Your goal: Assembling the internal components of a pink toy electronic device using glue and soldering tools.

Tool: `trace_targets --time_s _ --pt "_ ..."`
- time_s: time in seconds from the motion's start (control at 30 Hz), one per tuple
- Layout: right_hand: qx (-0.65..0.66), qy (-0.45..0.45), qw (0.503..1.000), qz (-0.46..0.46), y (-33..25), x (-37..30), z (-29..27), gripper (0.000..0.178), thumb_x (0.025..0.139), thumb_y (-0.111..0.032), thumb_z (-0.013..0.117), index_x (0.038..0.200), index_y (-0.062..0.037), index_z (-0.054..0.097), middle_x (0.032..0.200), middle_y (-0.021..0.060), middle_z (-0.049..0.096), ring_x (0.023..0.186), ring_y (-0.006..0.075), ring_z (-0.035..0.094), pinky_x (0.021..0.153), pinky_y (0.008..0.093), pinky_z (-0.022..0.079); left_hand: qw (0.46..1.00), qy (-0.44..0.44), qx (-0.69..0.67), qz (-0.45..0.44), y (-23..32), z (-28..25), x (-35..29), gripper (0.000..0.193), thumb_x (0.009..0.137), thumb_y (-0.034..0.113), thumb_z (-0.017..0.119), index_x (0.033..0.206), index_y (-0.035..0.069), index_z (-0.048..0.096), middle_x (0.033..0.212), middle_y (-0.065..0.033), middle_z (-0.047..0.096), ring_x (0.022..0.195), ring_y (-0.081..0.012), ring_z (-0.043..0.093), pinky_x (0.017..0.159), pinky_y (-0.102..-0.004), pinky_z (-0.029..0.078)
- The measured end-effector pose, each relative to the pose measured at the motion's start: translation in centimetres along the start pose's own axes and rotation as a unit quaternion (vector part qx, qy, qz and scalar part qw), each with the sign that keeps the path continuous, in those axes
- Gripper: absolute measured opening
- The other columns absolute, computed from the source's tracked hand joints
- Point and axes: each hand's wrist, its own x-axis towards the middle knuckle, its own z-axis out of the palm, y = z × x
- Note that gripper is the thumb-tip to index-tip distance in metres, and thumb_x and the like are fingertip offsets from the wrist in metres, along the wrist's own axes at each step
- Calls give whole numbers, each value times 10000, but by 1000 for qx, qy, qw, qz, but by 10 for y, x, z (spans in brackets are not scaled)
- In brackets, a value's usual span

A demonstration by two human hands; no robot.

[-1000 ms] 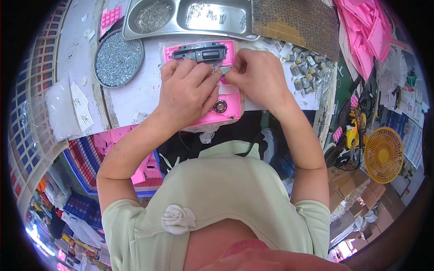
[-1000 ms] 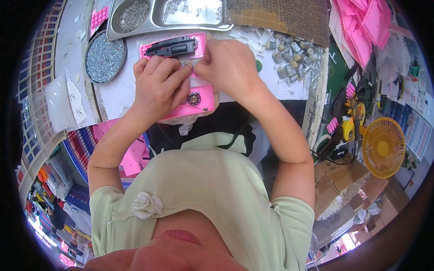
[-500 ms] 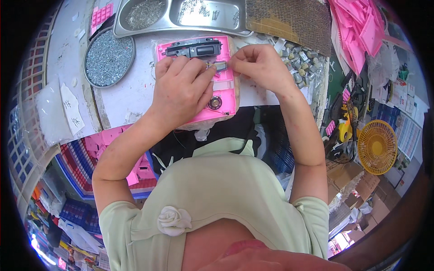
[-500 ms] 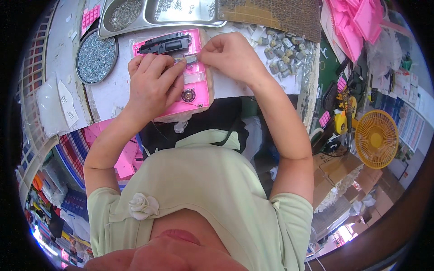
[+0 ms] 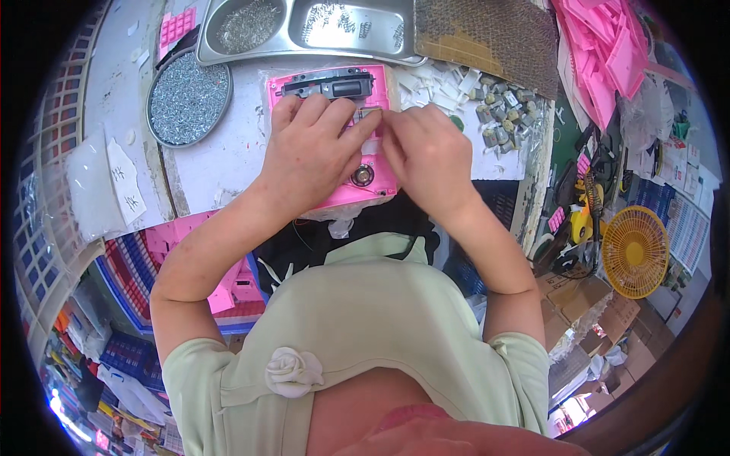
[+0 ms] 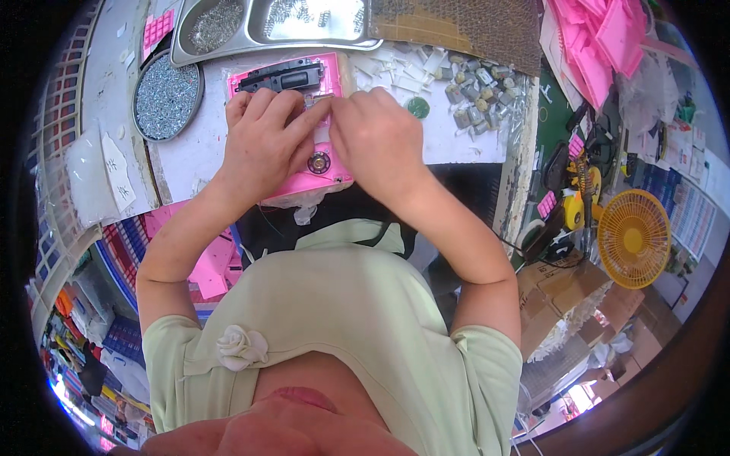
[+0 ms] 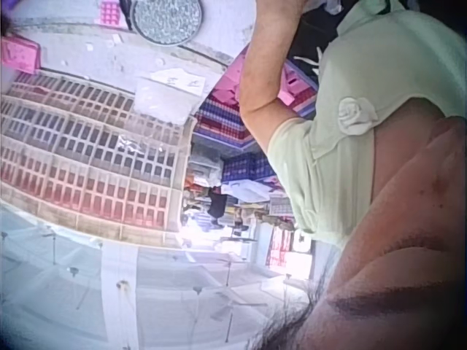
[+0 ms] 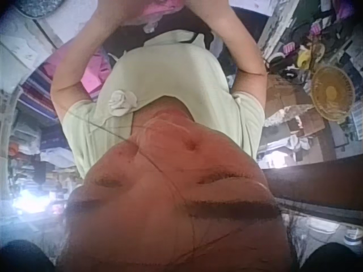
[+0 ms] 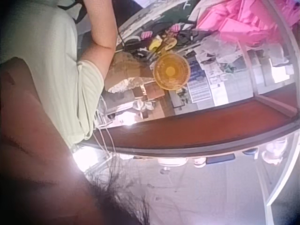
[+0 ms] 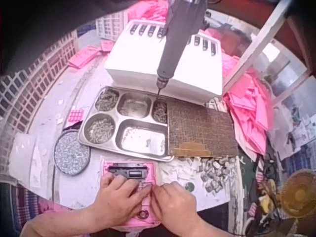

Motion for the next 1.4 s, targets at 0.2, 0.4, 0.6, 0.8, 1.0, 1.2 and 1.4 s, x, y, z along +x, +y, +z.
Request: trace_targets --time_s 0.2,0.4,0.6,0.8,1.0,1.2,1.4 --pt "344 -96 899 252 34 13 7 210 854 -190 783 929 6 773 818 160 758 728 208 745 689 316 578 1000 12 -29 1 0 -4 1 396 780 160 754 1175 146 727 1032 -2 637 933 -202 585 901 -408 351" --pt "288 -49 936 198 26 15 20 165 838 -162 779 872 -4 743 723 125 729 646 175 717 608 318 557 1000 13 -11 0 -5 -10 -2 350 783 159 769 1126 109 723 1098 -27 674 995 -226 611 970 -433 355" --pt "265 -27 949 167 42 3 23 196 815 -167 801 909 -14 725 733 98 722 692 168 717 659 325 562 999 6 -10 40 1 -12 12 352 776 141 769 1122 93 717 1110 -49 658 997 -241 602 972 -446 358" --pt "72 337 920 189 211 72 -92 605 728 -328 889 1197 0 694 1046 192 729 947 298 705 848 396 556 998 23 -35 47 -22 -20 18 292 754 110 786 1039 111 721 997 -48 630 928 -252 594 905 -436 384" --pt "-17 296 893 339 543 31 -193 955 677 -534 923 1363 37 585 1244 178 658 1121 289 634 941 419 524 996 33 -43 75 -33 -13 40 227 698 138 772 916 156 713 926 -20 602 862 -241 591 837 -415 408" --pt "161 268 808 499 574 28 -216 735 716 -415 943 1251 -4 653 1027 76 691 771 179 636 648 298 526 993 57 9 98 -28 2 36 251 680 178 761 927 172 718 943 30 583 897 -189 577 879 -392 384" --pt "477 348 661 462 541 9 -256 431 839 -221 879 1144 -27 644 891 74 681 637 169 602 519 229 482 989 34 32 138 -29 -3 32 282 731 196 700 1007 150 732 1044 0 604 971 -193 590 927 -399 395"
